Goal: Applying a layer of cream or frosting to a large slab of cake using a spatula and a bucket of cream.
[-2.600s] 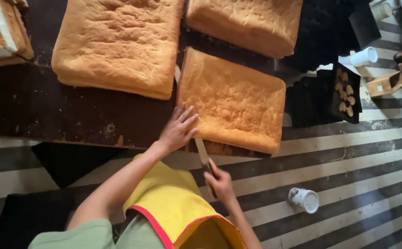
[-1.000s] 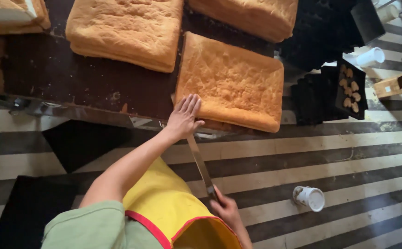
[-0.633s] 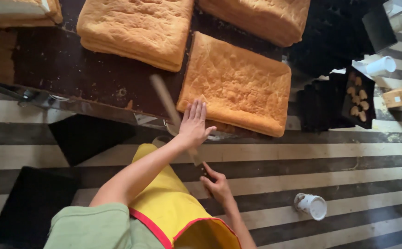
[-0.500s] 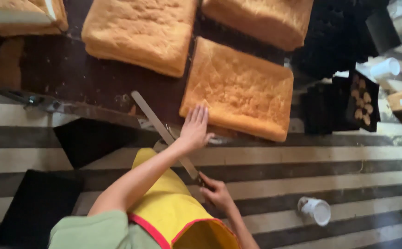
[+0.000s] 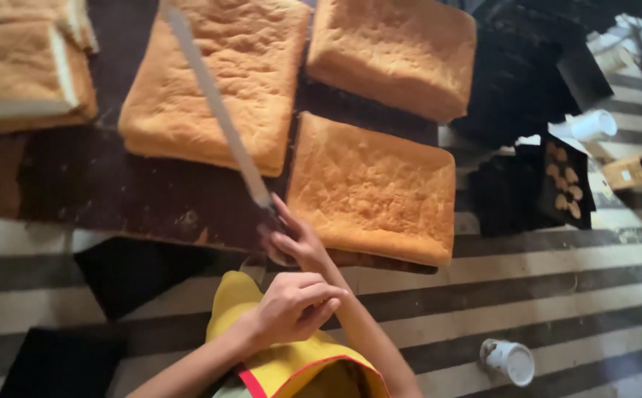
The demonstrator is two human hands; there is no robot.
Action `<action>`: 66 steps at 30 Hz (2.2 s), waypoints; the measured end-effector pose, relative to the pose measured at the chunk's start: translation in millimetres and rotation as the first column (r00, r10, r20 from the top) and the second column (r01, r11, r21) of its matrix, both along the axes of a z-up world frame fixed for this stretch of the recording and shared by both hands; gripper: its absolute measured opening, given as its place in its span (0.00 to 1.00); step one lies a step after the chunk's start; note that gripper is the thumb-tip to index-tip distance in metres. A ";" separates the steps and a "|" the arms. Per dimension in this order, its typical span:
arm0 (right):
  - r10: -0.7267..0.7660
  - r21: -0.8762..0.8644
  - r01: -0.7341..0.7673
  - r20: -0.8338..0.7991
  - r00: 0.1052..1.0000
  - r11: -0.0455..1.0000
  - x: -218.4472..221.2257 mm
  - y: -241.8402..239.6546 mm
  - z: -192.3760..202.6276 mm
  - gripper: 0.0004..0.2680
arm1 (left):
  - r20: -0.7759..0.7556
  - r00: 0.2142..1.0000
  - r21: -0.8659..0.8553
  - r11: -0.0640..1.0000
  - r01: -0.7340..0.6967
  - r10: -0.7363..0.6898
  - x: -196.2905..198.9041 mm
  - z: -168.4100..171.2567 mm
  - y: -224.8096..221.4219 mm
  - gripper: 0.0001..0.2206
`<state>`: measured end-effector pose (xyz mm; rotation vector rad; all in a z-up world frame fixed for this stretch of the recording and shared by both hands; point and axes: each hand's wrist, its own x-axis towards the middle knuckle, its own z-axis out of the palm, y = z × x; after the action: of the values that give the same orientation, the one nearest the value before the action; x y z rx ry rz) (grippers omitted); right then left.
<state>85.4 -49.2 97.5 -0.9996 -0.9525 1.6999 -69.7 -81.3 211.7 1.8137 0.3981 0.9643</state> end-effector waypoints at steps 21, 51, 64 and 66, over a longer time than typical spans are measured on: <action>-0.653 0.219 0.801 0.711 0.260 0.557 387.8 -82.1 -83.7 0.22 | -0.479 0.838 -0.566 0.637 -0.523 0.262 77.7 -127.0 133.3 0.23; -0.523 0.091 0.521 0.293 0.800 0.848 391.6 0.1 174.1 0.23 | 0.561 0.821 -0.657 0.549 0.517 -0.103 112.9 20.1 219.7 0.37; -0.509 0.168 0.489 0.107 0.854 0.856 407.7 -19.7 148.8 0.20 | 0.466 0.885 -0.746 0.548 0.379 0.023 92.7 -10.0 222.7 0.31; -0.651 0.108 0.643 0.181 0.737 0.758 416.4 -30.4 111.4 0.22 | 0.394 0.919 -0.584 0.770 0.258 -0.009 91.2 17.0 187.3 0.39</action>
<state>501.8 -79.6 208.9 -1.3155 -0.6405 0.9932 21.5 106.0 228.7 1.0035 0.2940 0.9059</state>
